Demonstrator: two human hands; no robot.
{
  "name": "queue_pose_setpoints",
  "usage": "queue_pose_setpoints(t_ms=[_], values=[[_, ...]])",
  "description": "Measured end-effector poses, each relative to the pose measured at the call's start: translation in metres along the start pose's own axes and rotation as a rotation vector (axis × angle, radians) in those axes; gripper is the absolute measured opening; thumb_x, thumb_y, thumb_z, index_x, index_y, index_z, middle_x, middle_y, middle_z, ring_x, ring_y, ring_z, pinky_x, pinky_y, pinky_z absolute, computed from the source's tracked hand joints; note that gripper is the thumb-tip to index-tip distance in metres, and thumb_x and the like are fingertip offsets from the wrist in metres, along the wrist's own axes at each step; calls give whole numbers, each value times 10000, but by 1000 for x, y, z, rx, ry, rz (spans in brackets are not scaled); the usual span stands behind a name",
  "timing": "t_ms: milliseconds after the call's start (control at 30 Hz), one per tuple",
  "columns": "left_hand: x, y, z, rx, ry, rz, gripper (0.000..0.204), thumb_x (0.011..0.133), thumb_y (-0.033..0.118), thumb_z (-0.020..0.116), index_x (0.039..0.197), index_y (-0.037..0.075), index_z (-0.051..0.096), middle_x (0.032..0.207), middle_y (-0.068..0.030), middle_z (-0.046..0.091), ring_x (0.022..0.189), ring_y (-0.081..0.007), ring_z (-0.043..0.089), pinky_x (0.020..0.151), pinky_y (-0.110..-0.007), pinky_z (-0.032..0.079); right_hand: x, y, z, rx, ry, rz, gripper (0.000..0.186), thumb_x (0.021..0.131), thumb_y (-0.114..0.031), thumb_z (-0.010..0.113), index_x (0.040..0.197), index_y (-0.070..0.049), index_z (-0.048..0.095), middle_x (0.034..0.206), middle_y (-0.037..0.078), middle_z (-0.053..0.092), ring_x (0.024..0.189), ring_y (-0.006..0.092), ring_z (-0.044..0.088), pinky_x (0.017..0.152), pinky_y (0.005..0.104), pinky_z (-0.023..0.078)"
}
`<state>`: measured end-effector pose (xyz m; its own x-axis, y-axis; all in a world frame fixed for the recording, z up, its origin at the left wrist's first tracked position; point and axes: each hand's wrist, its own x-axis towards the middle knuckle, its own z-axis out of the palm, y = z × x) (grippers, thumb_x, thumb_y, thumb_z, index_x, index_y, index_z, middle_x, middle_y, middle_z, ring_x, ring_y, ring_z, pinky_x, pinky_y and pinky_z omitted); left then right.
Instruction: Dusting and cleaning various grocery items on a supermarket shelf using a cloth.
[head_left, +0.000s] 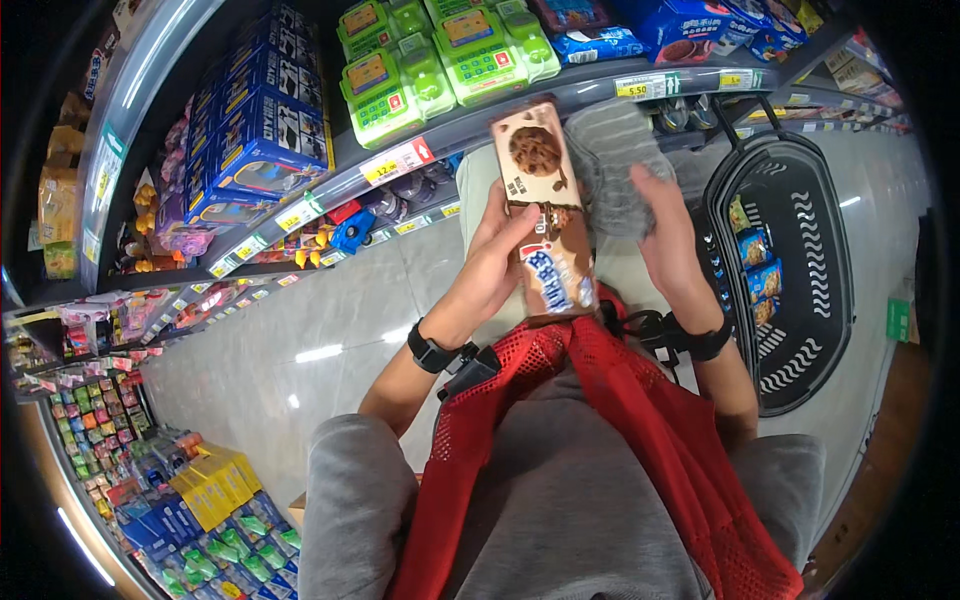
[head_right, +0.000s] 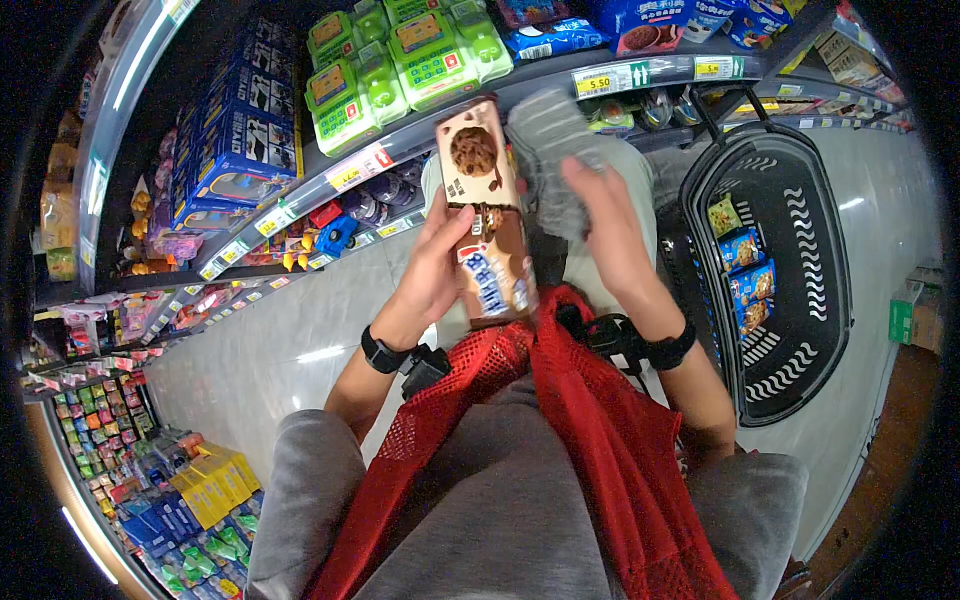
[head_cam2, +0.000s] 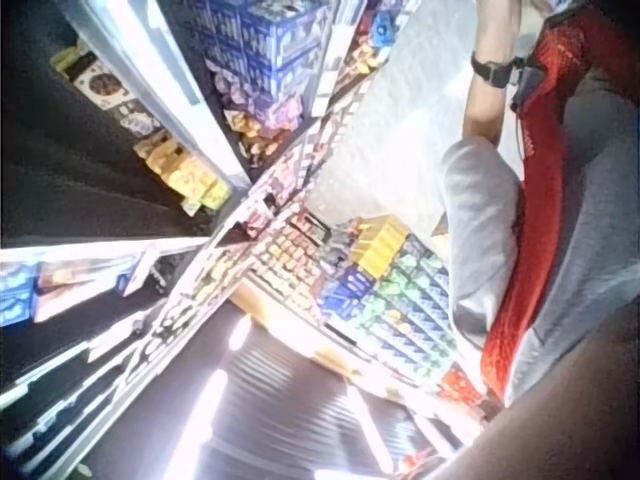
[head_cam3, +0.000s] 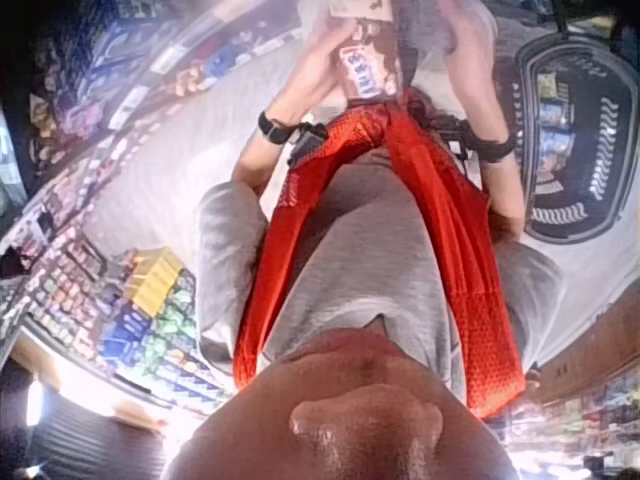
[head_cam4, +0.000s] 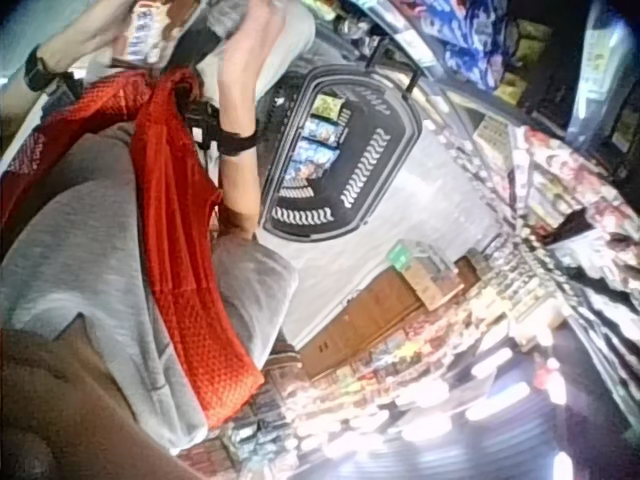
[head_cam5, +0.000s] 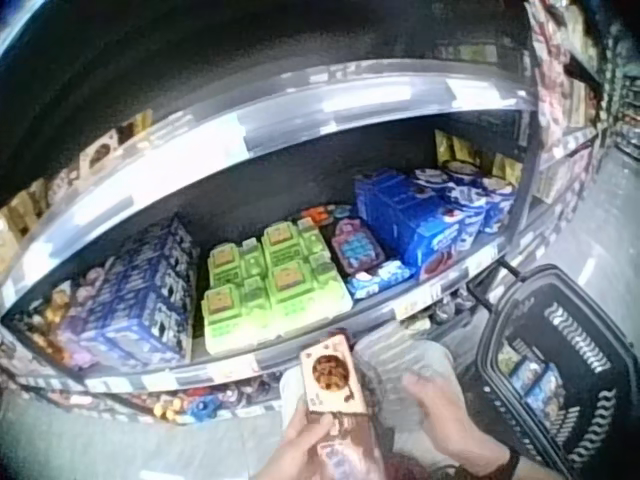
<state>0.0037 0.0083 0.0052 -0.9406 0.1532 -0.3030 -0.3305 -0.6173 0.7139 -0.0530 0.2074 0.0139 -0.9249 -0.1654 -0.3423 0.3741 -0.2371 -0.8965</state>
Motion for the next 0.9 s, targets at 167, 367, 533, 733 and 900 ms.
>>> queue_pose_setpoints(t_ms=[167,367,533,733,900], values=[[7,-2,2,-146,39,7,524,1065,408,438,1500,133,338,1391,-86,524,1219,-216,577,1010,-395,501,-45,-16,35,-625,-648,-698,539,935,-157,536,1439,21,464,1550,215,376,1475,372,306,1210,443,244],[-1,-24,-30,-791,-299,-260,614,1064,510,286,1519,97,304,1304,-156,553,1132,-244,588,836,-407,587,-36,-9,37,-1094,-723,-1086,669,778,-227,668,1424,-117,533,1538,55,438,1459,236,361,1220,575,175],[2,-22,-28,-518,-469,-213,485,1053,507,375,1231,127,617,1136,-121,680,905,-203,672,578,-293,528,28,-21,27,-1117,-292,-1133,550,831,-231,628,1314,29,584,1408,150,565,1395,294,447,1203,547,243],[3,-1,-17,-447,-232,-244,574,1024,553,430,1356,98,543,996,-75,701,909,-122,692,605,-254,484,-44,13,55,-783,-840,-1392,610,971,-491,450,1188,31,679,1356,181,601,1281,309,572,1126,473,418],[-24,11,26,-244,589,-413,601,1017,579,423,1307,70,559,895,-57,646,705,-117,600,584,-266,478,11,-13,41,-858,-837,-1543,506,820,-341,647,1236,-55,684,1324,105,641,1217,262,616,1092,423,469]])
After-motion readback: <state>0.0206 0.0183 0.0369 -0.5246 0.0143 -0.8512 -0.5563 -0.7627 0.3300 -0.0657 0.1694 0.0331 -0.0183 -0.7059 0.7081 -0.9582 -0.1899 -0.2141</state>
